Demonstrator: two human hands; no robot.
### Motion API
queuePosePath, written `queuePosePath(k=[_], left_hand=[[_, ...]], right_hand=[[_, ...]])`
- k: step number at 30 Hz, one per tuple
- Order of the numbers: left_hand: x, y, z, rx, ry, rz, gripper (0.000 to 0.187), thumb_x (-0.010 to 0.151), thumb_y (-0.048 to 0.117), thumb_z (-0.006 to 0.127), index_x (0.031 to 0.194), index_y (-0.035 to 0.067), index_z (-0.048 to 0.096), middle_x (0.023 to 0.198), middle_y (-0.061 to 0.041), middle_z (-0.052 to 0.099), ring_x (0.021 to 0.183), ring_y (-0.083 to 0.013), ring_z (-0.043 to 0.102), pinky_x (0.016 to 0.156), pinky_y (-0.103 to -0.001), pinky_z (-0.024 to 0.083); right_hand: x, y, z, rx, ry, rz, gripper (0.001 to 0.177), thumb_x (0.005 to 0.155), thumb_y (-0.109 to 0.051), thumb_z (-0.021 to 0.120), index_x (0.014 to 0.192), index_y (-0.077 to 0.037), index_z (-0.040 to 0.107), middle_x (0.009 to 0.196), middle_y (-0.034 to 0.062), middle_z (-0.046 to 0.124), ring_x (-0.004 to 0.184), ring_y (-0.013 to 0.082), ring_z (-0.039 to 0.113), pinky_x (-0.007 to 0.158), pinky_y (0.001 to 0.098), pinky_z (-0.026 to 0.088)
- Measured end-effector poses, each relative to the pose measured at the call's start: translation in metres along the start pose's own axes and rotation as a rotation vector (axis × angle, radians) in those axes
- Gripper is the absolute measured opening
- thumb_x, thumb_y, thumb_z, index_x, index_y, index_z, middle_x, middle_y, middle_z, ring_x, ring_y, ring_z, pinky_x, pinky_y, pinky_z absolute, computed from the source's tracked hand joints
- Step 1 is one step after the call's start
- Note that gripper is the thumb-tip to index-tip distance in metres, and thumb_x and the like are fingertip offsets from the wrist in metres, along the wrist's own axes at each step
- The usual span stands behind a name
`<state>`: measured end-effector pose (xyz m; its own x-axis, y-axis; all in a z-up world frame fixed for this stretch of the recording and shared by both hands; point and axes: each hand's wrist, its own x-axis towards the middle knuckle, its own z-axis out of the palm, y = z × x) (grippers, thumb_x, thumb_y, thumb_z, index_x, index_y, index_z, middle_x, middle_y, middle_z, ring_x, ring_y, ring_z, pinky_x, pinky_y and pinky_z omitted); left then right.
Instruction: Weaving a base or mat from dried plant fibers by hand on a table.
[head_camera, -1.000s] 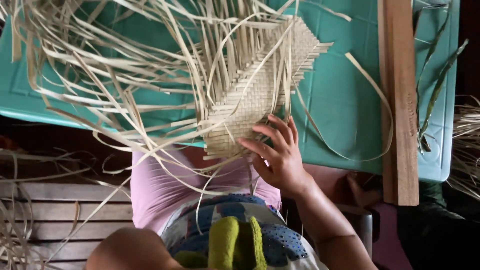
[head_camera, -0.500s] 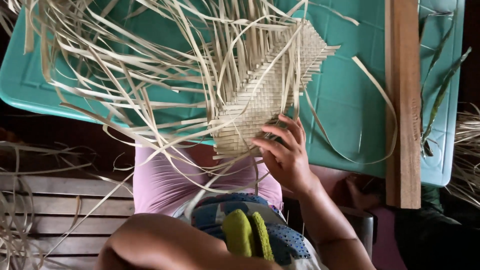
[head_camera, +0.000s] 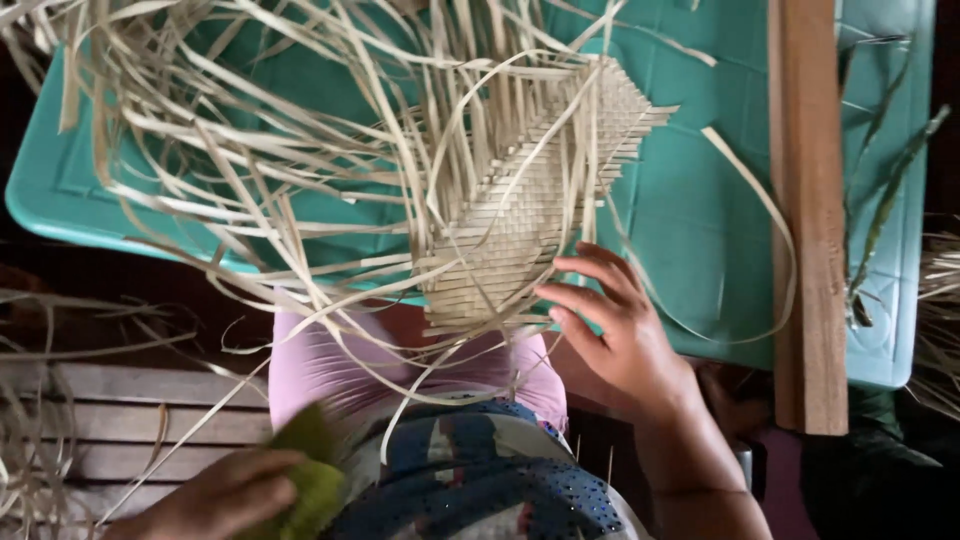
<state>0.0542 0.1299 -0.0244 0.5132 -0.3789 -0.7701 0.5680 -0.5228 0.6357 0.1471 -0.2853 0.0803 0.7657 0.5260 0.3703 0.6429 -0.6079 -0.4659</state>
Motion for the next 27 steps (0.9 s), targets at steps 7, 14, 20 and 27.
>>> queuePosePath(k=[7, 14, 20, 27], left_hand=[[0.032, -0.298, 0.025, 0.138, 0.437, -0.568, 0.055, 0.088, 0.057, 0.068, 0.125, 0.018, 0.06, 0.117, -0.016, 0.083, 0.105, -0.0315, 0.08, 0.089, -0.039, 0.056], [-0.056, -0.016, 0.013, 0.428, 0.232, -0.28, 0.041, 0.088, 0.061, 0.056, 0.119, 0.043, 0.075, 0.121, 0.019, 0.084, 0.112, -0.0057, 0.082, 0.092, -0.026, 0.062], [-0.069, 0.192, 0.02, 0.321, 0.146, 1.352, 0.029, 0.097, 0.003, 0.062, 0.126, 0.004, 0.061, 0.116, -0.013, 0.071, 0.1, -0.0263, 0.074, 0.09, -0.036, 0.06], [0.108, 0.21, 0.032, 1.052, 0.739, 1.349, 0.021, 0.079, 0.02, 0.064, 0.097, 0.015, 0.072, 0.102, -0.006, 0.069, 0.111, -0.0321, 0.063, 0.094, -0.05, 0.049]], right_hand=[[0.003, 0.018, -0.017, -0.058, 0.008, 0.072, 0.026, 0.106, -0.014, 0.06, 0.131, -0.009, 0.067, 0.13, 0.0139, 0.063, 0.127, 0.0331, 0.06, 0.105, 0.0496, 0.05], [0.014, 0.031, -0.005, -0.118, -0.03, 0.243, 0.035, 0.106, -0.027, 0.058, 0.137, -0.011, 0.063, 0.142, 0.0162, 0.057, 0.134, 0.0354, 0.054, 0.105, 0.0555, 0.046], [0.031, 0.046, -0.012, -0.221, 0.056, 0.273, 0.035, 0.1, -0.009, 0.068, 0.135, -0.007, 0.063, 0.13, 0.0129, 0.067, 0.122, 0.0325, 0.06, 0.1, 0.0503, 0.047], [0.052, 0.02, -0.003, -0.456, -0.097, 0.63, 0.084, 0.096, -0.052, 0.068, 0.157, -0.001, 0.041, 0.132, 0.0275, 0.063, 0.121, 0.0475, 0.061, 0.098, 0.0592, 0.052]])
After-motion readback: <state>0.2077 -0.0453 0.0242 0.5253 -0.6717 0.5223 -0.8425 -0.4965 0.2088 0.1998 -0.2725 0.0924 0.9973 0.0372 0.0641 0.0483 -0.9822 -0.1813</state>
